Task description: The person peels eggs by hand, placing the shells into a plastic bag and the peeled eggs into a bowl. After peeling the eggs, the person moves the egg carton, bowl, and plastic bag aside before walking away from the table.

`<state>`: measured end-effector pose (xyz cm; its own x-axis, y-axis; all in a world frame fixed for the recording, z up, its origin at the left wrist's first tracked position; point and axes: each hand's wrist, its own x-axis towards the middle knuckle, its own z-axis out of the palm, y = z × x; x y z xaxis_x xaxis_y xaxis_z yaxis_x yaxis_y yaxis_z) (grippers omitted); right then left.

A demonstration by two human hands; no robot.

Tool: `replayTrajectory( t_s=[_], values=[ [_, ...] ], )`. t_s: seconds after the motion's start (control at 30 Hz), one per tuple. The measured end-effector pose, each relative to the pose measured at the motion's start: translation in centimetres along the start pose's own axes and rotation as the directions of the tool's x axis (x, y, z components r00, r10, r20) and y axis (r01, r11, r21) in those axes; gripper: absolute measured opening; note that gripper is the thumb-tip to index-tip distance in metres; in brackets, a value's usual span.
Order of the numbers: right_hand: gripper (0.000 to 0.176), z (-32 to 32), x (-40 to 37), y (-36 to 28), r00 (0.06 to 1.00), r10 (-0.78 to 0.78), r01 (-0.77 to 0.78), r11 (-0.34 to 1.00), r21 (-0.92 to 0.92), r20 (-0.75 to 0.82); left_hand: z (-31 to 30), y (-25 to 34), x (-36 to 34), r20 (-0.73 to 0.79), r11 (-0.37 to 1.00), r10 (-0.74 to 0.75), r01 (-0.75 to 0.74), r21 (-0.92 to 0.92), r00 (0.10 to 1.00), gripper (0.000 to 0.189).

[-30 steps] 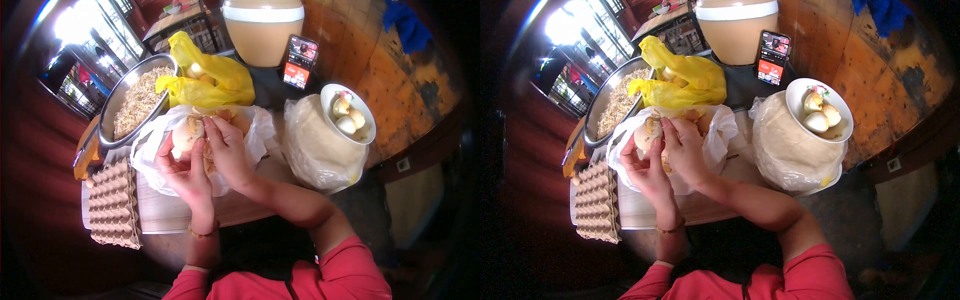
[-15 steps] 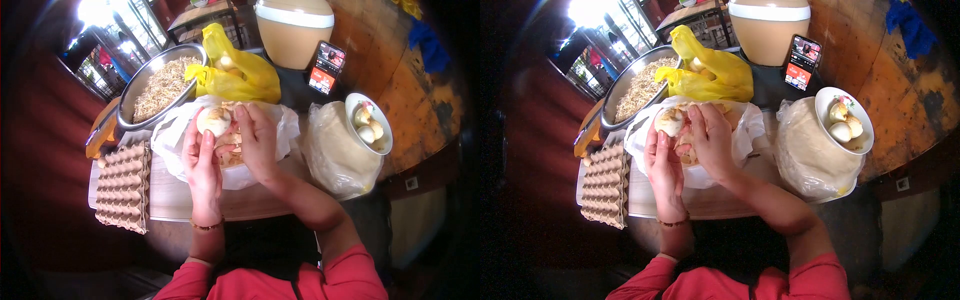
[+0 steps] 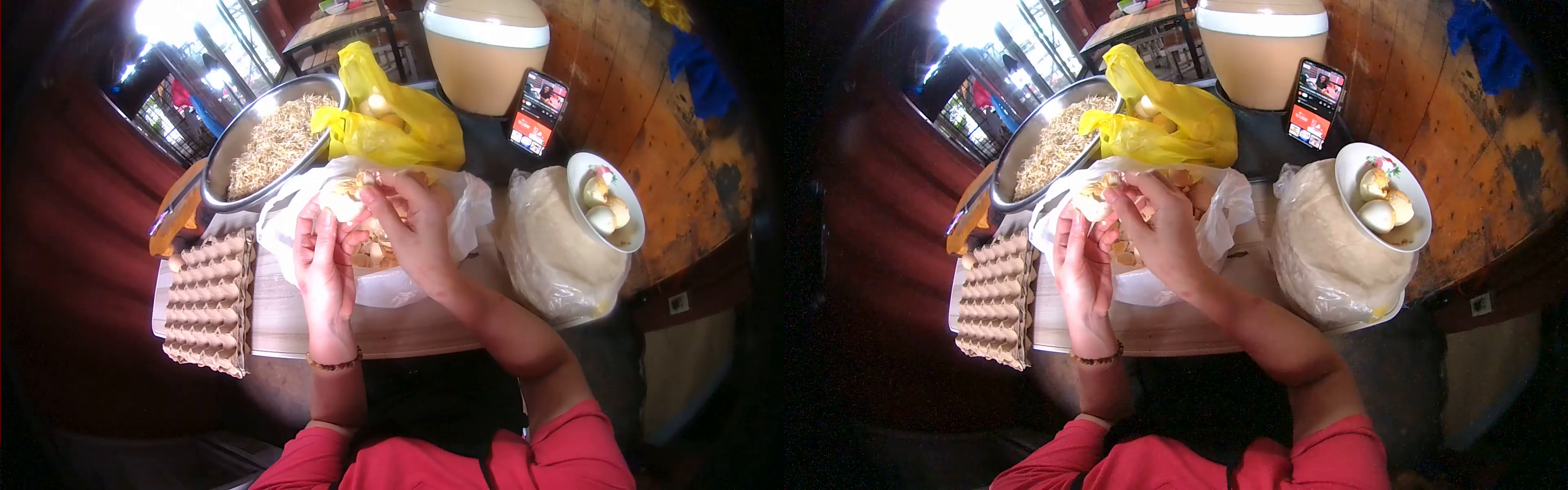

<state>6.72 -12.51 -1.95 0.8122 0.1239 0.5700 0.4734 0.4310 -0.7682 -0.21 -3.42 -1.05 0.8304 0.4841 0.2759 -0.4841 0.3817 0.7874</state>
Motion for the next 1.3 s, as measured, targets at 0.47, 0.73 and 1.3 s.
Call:
replayTrajectory(
  t_s=[0.47,0.73,1.3],
  values=[
    [0.009,-0.5,0.0,-0.8,0.967,-0.252,0.251,0.916,-0.312,0.038,0.2,-0.1,0.0,0.010,0.977,0.028,-0.030,0.210,1.000,0.049],
    [0.014,-2.0,1.6,-1.3,0.986,-0.121,0.161,0.876,-0.455,0.116,-1.7,0.3,0.3,0.094,0.995,0.002,-0.012,0.102,0.996,0.040],
    [0.018,-1.0,0.3,-1.4,0.935,-0.296,0.343,0.895,-0.286,0.196,-0.8,-0.3,0.4,0.002,1.000,0.031,-0.031,0.000,1.000,0.041]
  ],
)
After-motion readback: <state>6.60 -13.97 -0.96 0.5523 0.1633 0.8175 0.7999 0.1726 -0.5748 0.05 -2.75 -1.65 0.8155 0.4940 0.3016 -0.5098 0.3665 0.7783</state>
